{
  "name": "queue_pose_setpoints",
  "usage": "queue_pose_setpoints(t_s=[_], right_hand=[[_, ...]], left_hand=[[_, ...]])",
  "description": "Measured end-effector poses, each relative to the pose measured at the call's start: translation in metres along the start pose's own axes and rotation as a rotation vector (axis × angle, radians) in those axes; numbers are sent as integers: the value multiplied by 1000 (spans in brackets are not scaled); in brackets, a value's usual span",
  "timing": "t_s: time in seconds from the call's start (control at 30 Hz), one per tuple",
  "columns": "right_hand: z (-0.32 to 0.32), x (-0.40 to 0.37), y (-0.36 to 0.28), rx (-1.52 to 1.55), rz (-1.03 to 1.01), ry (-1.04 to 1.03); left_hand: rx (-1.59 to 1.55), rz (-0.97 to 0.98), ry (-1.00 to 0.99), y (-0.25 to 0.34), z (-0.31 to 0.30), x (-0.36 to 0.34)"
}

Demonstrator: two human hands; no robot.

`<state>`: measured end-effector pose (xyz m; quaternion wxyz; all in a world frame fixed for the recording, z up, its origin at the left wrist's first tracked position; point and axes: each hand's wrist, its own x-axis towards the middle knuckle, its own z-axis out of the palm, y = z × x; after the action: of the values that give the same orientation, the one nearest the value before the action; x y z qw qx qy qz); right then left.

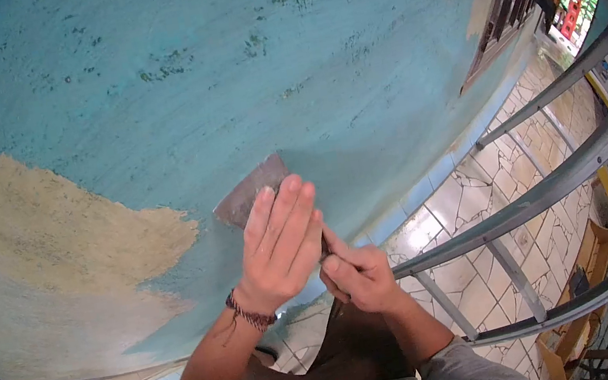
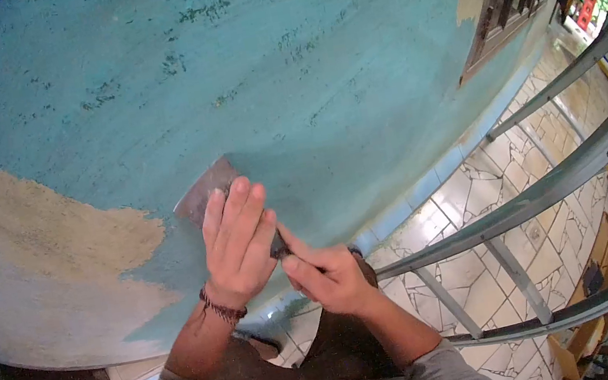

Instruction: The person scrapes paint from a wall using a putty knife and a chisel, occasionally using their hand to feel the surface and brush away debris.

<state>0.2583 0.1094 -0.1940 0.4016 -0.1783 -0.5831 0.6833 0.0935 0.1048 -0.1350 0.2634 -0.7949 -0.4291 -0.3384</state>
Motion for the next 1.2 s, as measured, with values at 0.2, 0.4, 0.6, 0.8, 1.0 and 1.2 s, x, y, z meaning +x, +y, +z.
queue_pose_setpoints(t_s=[0.2,0.4,0.6,0.8,1.0,1.2], right_hand=[[-2,-18,34,41,105,76],[17,-10,17,183,84,41],[36,0,4,91,-17,-7],[48,-21,48,84,20,3],[66,-2,-4,74,-3,38],[76,-1,-28,108,-18,8]], left_hand=[[-5,-20,-18,11,24,-43],[41,-9,-40,6,-17,-16],[78,1,16,1,-28,-21],[77,-10,-2,1,-29,-54],[69,8,46,-9,-73,-3],[14,14,46,-11,-79,-7]])
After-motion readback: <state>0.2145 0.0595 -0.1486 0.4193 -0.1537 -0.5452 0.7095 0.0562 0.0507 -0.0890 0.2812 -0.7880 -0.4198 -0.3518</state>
